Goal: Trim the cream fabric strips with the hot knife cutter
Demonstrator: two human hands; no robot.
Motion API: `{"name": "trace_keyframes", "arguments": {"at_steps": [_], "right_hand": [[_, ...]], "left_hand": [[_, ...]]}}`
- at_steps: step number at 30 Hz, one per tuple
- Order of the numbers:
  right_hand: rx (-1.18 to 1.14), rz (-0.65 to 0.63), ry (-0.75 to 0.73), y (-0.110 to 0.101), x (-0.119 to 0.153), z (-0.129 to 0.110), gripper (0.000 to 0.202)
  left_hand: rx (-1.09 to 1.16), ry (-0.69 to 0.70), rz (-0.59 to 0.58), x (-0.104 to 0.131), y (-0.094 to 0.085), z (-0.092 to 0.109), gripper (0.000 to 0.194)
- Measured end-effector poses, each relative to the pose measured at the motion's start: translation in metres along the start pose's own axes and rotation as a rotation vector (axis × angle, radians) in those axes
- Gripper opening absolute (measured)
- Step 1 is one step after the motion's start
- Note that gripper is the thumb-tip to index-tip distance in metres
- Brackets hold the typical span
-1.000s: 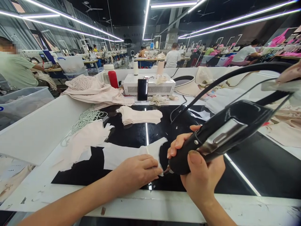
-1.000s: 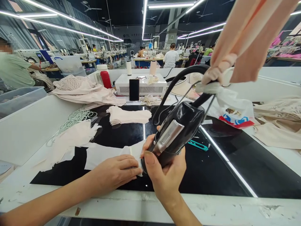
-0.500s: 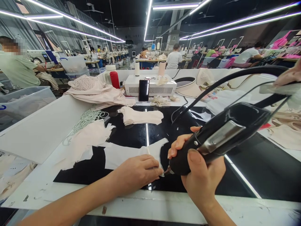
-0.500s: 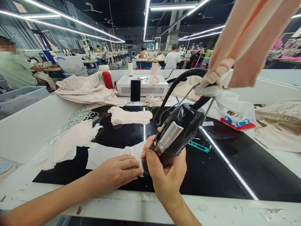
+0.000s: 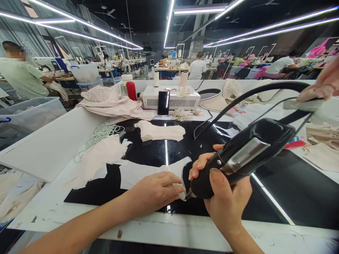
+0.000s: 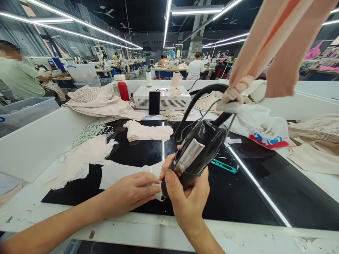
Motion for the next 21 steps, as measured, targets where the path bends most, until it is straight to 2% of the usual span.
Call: {"name": "trace_keyframes", "arguments": {"at_steps": [5, 9, 12, 15, 18, 21], "right_hand": [[-0.030, -0.027, 0.034, 0.003, 0.007, -0.002, 0.043], [-0.029, -0.075, 0.038, 0.003, 0.003, -0.012, 0.047], [0.140, -0.074, -0.030, -0.006, -0.012, -0.029, 0.034], [0.326, -0.052, -0.080, -0.018, -0.029, -0.037, 0.032], [0.261, 0.019, -0.067, -0.033, -0.041, -0.030, 0.038], [0.165, 0.056, -0.045, -0.040, -0.043, -0.019, 0.043]], "left_hand": [[0.099, -0.038, -0.062, 0.001, -0.002, -0.006, 0.023], [0.119, 0.066, -0.058, 0.006, -0.007, 0.007, 0.020], [0.154, 0.119, -0.104, 0.016, -0.015, 0.016, 0.018], [0.167, 0.125, -0.152, 0.021, -0.026, 0.021, 0.014], [0.104, 0.136, -0.120, 0.014, -0.034, 0.024, 0.012], [0.011, 0.140, -0.041, -0.001, -0.034, 0.025, 0.011]]}}
Point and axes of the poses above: each hand's wrist, its own x-axis away from the middle knuckle, its own y-axis out of the palm, z = x × y, the point moved 9 cm from there along -x, towards the middle knuckle, and after that the axes turned 13 degrees about -x, right-handed, at the moved point
